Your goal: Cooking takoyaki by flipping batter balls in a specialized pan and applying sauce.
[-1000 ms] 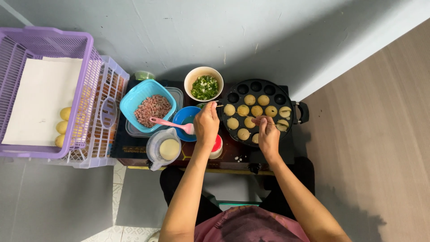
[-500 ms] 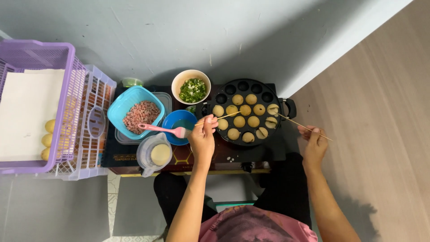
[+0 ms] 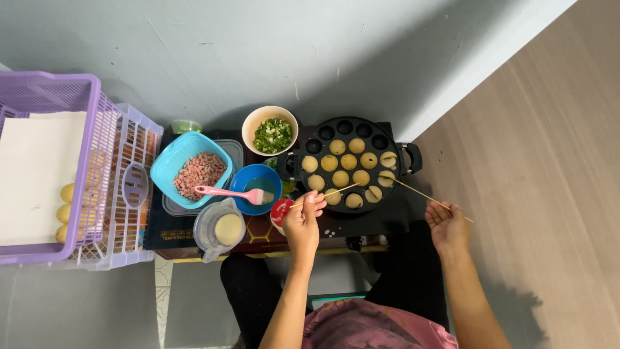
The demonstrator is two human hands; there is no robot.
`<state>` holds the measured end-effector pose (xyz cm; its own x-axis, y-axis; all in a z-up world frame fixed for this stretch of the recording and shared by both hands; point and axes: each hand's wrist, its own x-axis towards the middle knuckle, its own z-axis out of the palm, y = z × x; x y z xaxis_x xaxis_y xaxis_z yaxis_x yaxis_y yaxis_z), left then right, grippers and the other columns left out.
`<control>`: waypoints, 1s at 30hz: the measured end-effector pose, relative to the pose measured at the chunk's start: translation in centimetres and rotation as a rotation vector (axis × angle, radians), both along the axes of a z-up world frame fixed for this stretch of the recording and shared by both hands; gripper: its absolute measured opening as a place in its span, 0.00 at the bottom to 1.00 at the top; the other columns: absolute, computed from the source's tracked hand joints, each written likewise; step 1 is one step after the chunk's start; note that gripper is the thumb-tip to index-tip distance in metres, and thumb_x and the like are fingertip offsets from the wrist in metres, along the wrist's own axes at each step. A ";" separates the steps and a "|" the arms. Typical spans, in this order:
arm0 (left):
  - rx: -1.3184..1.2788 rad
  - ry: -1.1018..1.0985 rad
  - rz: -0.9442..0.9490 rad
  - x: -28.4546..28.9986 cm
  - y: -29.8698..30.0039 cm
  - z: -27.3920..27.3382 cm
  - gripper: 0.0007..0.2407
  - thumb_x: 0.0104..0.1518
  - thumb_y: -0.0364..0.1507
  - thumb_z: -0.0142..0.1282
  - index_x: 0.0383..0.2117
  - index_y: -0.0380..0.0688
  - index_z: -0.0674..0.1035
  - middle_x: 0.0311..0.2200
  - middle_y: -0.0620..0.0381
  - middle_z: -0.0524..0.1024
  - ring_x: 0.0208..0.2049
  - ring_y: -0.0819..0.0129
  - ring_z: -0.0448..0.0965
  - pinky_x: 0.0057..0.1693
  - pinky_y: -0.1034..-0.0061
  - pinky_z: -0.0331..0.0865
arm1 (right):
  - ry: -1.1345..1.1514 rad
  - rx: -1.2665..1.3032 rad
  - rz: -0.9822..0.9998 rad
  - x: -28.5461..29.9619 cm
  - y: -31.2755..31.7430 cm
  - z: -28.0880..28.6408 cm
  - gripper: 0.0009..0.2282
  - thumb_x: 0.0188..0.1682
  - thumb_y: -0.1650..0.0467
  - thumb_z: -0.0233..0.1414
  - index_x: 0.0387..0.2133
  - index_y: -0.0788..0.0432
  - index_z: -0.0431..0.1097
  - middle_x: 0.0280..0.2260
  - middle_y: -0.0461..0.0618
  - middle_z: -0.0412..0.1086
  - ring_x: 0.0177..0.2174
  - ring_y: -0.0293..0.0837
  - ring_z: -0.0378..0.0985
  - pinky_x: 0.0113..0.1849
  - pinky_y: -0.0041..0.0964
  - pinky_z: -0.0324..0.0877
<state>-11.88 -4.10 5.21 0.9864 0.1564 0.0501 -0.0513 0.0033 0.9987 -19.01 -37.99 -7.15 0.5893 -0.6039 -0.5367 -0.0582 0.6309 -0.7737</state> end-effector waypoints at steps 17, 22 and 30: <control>-0.045 -0.062 0.262 -1.7 8.6 3.7 0.12 0.69 0.29 0.45 0.44 0.34 0.81 0.39 0.40 0.84 0.38 0.56 0.87 0.42 0.72 0.82 | 0.059 -0.108 0.438 -0.1 14.5 6.6 0.14 0.63 0.67 0.38 0.38 0.62 0.70 0.30 0.60 0.77 0.32 0.52 0.80 0.40 0.44 0.73; -0.032 -0.061 0.278 -1.9 9.1 3.2 0.12 0.69 0.29 0.45 0.44 0.34 0.81 0.39 0.40 0.84 0.37 0.55 0.87 0.40 0.70 0.82 | 0.048 -0.331 0.547 -0.3 17.0 8.7 0.14 0.62 0.69 0.40 0.37 0.68 0.72 0.30 0.67 0.78 0.32 0.54 0.82 0.39 0.43 0.75; -0.063 -0.043 0.271 -2.0 8.9 2.8 0.12 0.69 0.29 0.46 0.44 0.33 0.81 0.38 0.40 0.84 0.37 0.55 0.87 0.40 0.71 0.82 | 0.006 -0.304 0.451 -0.1 16.1 6.7 0.14 0.61 0.69 0.40 0.38 0.67 0.71 0.28 0.66 0.77 0.29 0.54 0.81 0.36 0.42 0.75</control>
<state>-13.88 4.83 8.01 0.9053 0.4183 0.0732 -0.1016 0.0460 0.9938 -19.14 -21.86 -0.49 0.8231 -0.4205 -0.3816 -0.2764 0.2903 -0.9161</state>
